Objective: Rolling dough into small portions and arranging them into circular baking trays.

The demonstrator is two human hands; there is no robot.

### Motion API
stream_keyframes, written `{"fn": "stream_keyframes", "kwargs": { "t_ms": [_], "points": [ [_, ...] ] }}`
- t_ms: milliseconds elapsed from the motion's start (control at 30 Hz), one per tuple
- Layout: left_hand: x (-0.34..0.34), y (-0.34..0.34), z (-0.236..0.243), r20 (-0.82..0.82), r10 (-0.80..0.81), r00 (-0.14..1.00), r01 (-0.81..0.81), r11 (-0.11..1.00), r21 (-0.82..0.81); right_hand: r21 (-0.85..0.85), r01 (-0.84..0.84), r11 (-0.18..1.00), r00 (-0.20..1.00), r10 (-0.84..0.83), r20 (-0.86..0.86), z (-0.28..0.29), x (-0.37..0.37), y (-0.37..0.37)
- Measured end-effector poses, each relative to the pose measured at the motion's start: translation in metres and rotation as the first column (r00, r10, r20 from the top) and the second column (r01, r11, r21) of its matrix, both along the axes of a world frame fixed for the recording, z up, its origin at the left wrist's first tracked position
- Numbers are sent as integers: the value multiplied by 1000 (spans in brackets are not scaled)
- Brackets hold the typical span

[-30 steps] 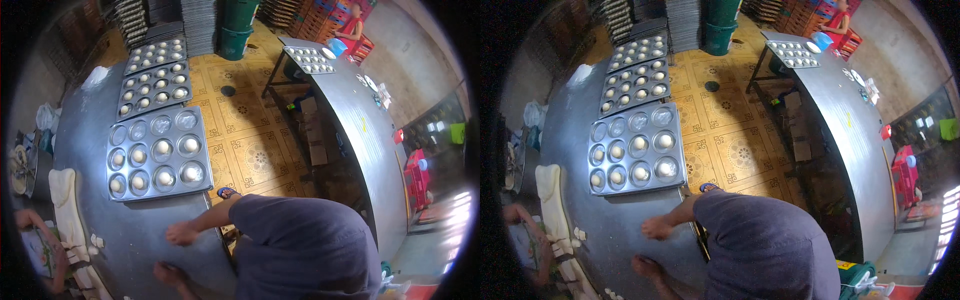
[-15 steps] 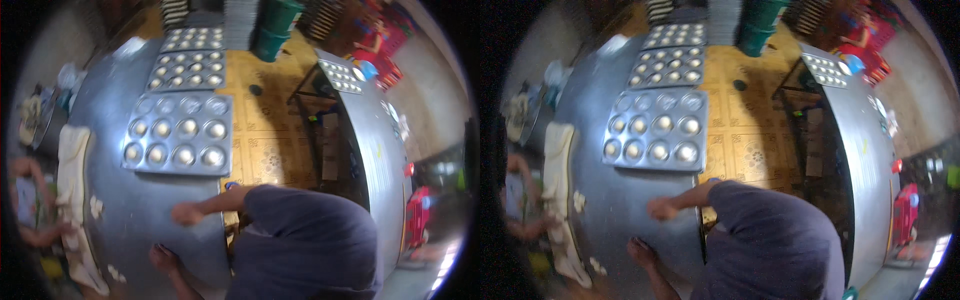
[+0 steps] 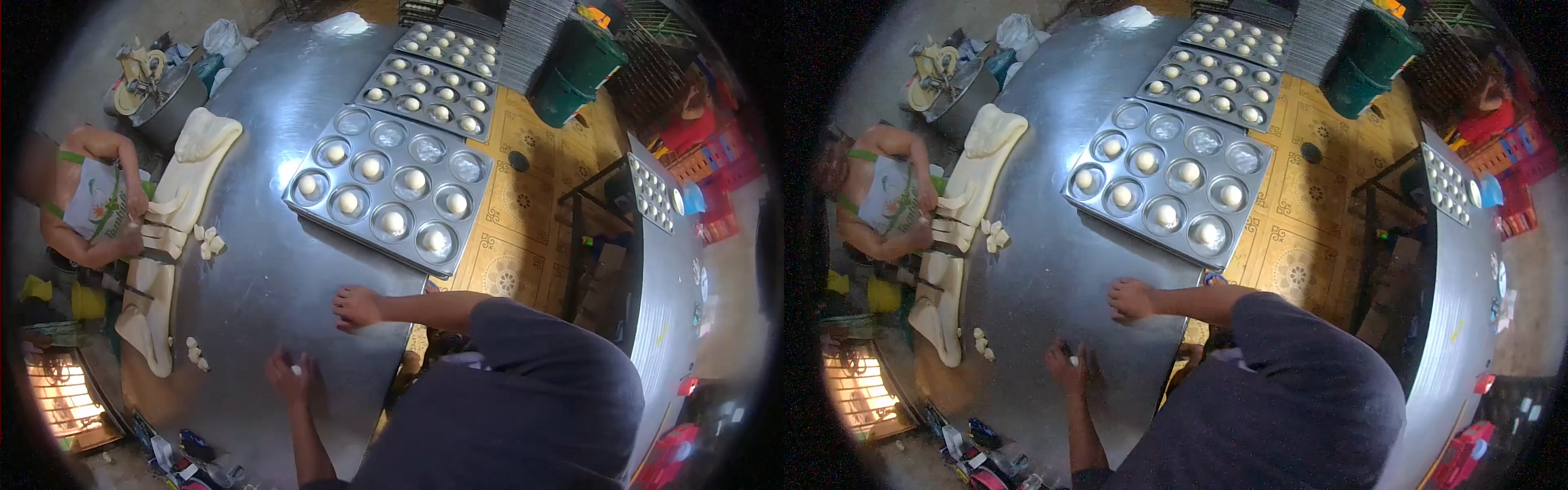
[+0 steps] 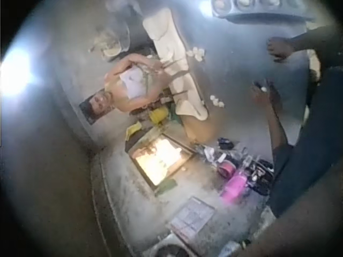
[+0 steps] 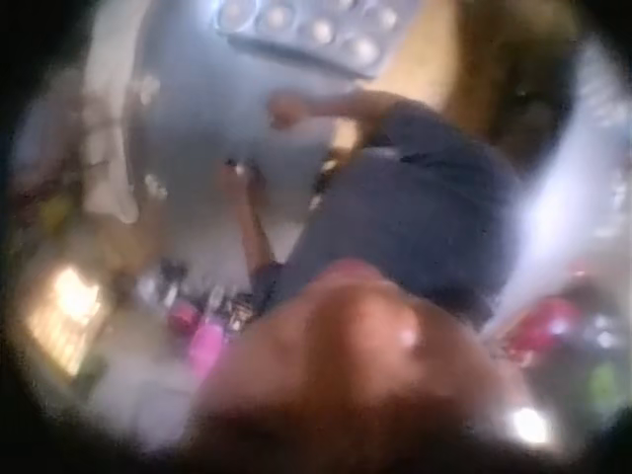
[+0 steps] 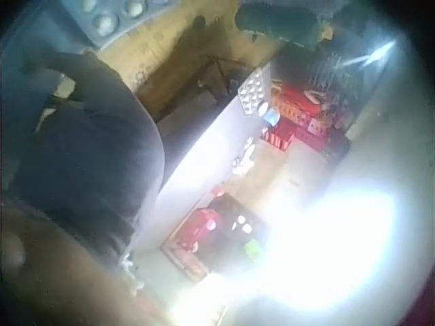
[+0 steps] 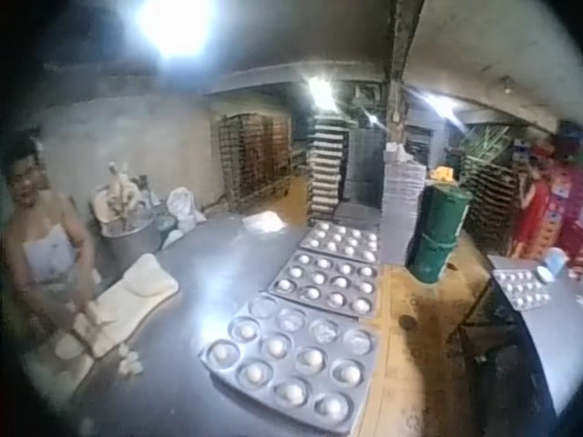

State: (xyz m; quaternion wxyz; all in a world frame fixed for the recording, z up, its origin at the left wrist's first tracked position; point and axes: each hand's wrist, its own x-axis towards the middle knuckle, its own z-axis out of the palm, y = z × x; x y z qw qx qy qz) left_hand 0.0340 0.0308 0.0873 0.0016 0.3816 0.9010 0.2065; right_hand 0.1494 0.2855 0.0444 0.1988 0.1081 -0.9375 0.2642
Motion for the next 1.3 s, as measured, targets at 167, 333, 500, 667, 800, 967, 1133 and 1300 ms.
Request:
{"fn": "stream_keyframes", "kwargs": {
  "t_ms": [167,333,500,667,800,967,1133,1300],
  "points": [
    [4,-21,-29,151,146,978,-118,977,-179,-331,-163,929,870,294,397,11,37,29],
    [-19,204,27,608,-141,782,-219,850,479,-425,153,892,984,-98,148,109,37,141],
    [-34,411,111,-5,-227,974,181,762,621,-467,445,764,838,-539,-83,153,5,291],
    [-63,553,38,-164,-125,979,109,989,-100,-65,581,811,792,-545,277,80,-6,364],
    [-44,509,70,-207,-116,972,193,892,408,-195,564,803,825,-535,181,101,31,348],
    [-92,323,52,-92,374,923,-233,733,639,-392,690,608,718,-644,265,90,140,363],
    [-142,56,-29,-200,909,366,-905,398,153,-261,832,490,547,-802,238,78,206,350],
    [-219,-51,-38,-86,921,381,-904,390,176,-515,727,454,645,-709,285,106,170,295]
  ]
}}
